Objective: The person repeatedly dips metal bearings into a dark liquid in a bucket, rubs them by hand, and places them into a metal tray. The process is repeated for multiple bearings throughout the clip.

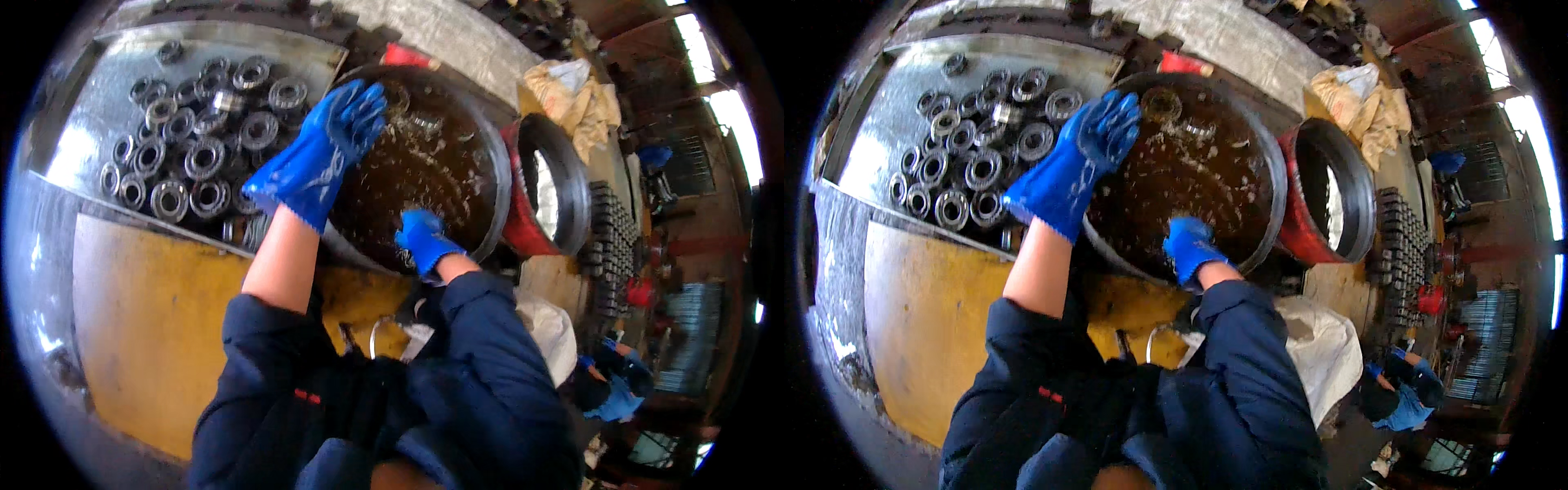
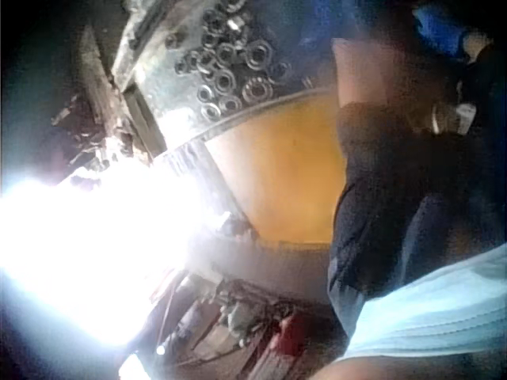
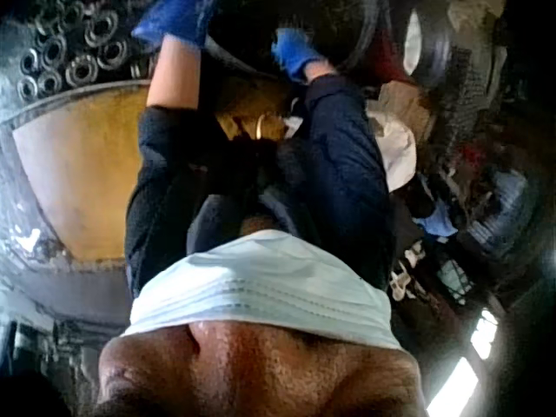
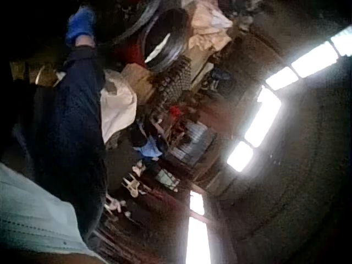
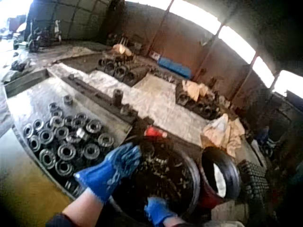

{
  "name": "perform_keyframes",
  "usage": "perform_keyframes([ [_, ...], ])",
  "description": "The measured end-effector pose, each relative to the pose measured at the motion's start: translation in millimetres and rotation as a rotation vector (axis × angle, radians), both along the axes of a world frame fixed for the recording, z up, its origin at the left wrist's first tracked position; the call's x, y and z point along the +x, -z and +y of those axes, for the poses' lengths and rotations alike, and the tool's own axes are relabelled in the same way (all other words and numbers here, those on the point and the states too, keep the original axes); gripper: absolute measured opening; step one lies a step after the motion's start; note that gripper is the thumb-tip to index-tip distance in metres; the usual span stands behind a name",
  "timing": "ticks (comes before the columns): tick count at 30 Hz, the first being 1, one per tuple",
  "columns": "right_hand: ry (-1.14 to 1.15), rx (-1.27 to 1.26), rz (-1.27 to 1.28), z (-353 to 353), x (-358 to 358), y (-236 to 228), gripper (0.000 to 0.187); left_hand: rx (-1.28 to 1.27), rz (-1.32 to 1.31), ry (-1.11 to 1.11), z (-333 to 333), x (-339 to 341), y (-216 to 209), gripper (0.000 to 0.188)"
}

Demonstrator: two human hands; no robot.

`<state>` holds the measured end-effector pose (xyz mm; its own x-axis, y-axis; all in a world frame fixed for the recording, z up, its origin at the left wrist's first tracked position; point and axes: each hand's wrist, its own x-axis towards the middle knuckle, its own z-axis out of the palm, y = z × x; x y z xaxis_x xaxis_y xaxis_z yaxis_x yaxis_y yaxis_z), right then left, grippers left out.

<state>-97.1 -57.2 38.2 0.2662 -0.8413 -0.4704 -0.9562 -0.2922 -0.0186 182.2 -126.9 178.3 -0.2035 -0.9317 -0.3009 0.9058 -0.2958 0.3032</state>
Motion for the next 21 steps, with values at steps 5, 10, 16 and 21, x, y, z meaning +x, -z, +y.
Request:
perform_keyframes([
  [5, -0.370, 0.164, 0.411, -21.6, 39.6, -16.5, 0.036, 0.052, -0.003, -0.016, -3.3, 7.3, -15.1, 0.029],
  [10, 0.469, 0.229, -0.340, -4.4, 18.4, -23.5, 0.057, -0.024, 0.022, -0.044, 5.9, 21.5, -3.1, 0.029],
  [16, -0.023, 0.085, 0.193, -14.3, 30.0, -11.8, 0.041, -0.086, 0.022, -0.016, -1.7, 5.7, 0.4, 0.031],
  [21, -0.284, 0.055, 0.146, -4.6, 42.3, -30.8, 0.045, -0.138, -0.002, -0.059, 8.0, 11.4, 2.0, 0.036],
])
